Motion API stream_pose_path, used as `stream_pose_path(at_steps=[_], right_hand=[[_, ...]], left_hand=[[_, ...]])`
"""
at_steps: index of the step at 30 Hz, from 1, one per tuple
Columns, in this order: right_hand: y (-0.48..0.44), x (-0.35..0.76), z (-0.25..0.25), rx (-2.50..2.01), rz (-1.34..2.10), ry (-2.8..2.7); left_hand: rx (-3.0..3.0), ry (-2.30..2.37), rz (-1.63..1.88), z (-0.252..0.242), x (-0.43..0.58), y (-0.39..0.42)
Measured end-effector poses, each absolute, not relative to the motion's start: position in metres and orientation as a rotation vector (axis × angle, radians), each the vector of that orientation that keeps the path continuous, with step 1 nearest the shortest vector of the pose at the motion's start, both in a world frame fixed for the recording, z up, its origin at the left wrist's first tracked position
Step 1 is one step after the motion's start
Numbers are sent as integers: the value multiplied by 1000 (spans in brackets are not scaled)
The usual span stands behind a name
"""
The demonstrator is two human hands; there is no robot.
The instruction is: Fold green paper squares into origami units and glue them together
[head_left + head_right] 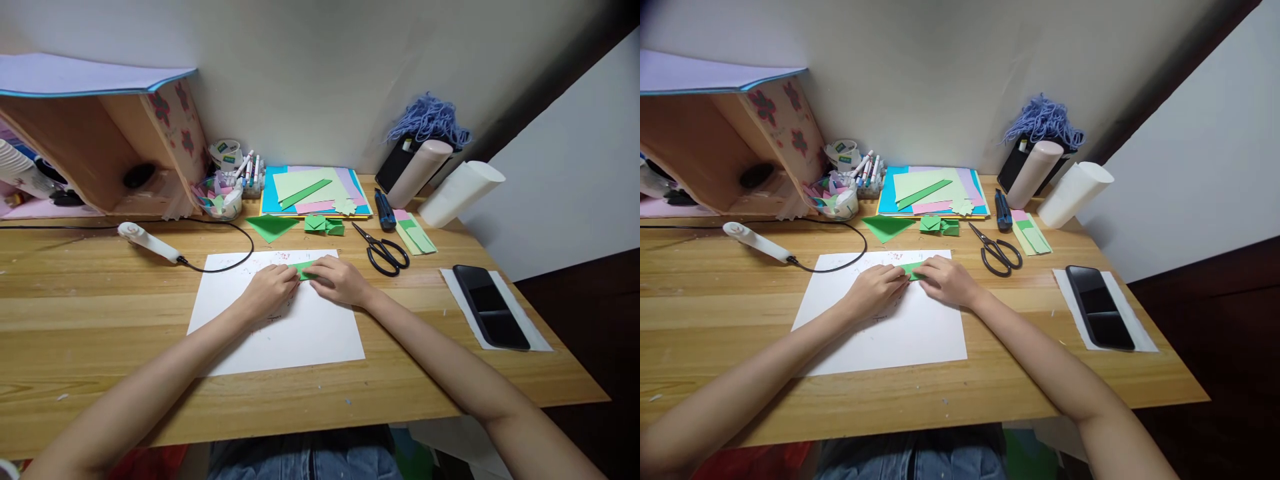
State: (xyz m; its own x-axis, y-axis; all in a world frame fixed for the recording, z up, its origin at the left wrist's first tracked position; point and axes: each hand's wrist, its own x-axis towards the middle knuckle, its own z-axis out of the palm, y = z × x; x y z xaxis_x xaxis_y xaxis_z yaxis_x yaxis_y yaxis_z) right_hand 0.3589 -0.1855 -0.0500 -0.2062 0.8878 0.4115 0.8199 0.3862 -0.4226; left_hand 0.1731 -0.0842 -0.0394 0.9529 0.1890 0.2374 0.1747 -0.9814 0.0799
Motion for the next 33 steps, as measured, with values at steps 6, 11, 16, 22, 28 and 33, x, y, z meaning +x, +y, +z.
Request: stream_pose_path(at_steps=[6,11,16,22,28,33], right_hand=[[-184,349,-48,-1450,269,-1883],[-188,339,-43,-1479,506,-1626],[-186,339,-47,-1471,680,-1462],[-183,343,-51,-1430,791,-1410],[-182,345,-56,-1386,825,-1386],[-184,343,-50,-1463,748,-1465]], left_hand=[[2925,337,611,-41,173,-83],[2647,552,638,-40,170,-86],[2247,634,477,-32,172,-90],[1856,668,432,-32,179,-87],[1727,724,422,-31,179,-85],[1721,684,378,-29,177,-84]])
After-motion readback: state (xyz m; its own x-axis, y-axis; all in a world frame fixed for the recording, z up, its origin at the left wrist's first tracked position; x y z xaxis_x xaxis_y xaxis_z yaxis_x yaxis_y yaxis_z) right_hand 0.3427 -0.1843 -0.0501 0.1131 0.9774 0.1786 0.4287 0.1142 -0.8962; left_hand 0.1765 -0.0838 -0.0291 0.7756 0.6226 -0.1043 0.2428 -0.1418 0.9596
